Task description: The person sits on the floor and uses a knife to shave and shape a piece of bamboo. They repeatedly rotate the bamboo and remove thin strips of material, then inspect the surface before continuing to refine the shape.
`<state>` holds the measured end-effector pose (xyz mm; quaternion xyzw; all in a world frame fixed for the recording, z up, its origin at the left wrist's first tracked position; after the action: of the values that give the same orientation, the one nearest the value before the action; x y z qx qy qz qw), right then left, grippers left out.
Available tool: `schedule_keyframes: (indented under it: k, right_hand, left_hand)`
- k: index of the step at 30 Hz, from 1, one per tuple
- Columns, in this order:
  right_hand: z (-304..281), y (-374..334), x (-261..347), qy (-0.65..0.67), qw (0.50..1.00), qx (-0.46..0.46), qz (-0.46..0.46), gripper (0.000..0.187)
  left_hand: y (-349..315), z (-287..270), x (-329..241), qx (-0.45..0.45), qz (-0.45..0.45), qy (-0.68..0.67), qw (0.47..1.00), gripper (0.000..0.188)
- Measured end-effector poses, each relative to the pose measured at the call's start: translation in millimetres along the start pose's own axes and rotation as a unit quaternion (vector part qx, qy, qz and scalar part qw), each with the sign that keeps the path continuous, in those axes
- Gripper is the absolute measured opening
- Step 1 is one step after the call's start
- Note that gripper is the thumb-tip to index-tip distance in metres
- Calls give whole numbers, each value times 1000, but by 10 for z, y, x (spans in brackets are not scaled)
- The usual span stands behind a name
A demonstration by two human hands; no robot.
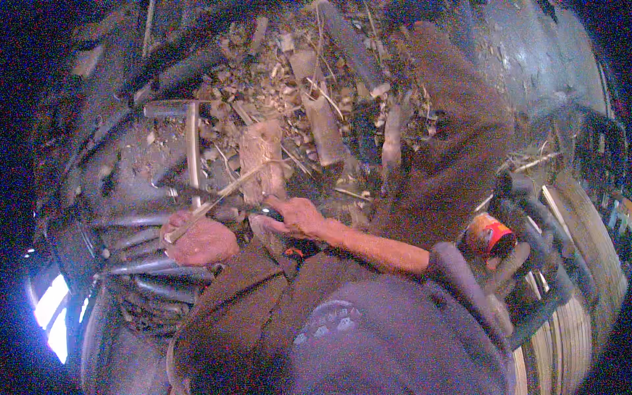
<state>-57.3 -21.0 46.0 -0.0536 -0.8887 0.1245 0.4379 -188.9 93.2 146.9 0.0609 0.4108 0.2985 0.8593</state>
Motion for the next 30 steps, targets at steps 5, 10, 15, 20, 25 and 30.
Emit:
schedule_keyframes:
  k: [5,10,15,20,25,30]
  right_hand:
    - [53,162,-526,9,981,58,185,61]
    - [-168,196,-133,4,996,22,86,51]
    - [-69,257,-323,-36,987,18,154,49]
    - [-250,266,-12,19,992,81,96,54]
    - [156,261,-585,-4,987,21,161,56]
    - [153,238,-666,104,975,49,191,63]
  left_hand:
    - [-59,-23,-52,5,-2,-8,1000,40]
    - [-89,-188,-47,28,4,-64,998,40]
    - [-95,-60,-14,28,15,8,999,44]
    - [-60,-190,-91,17,2,17,1000,44]
    - [-24,-148,12,19,-35,21,999,45]
    - [-55,-681,241,131,-203,320,916,47]
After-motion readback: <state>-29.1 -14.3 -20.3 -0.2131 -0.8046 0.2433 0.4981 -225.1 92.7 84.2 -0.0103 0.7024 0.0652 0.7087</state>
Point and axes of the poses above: each hand's wrist, its own y-axis towards the middle knuckle, its own z-axis out of the palm, x = y × z, the point moved 2 cm from there along y, towards the middle knuckle, and after that the axes turned 13 degrees about -y, right-handed, at the moved point
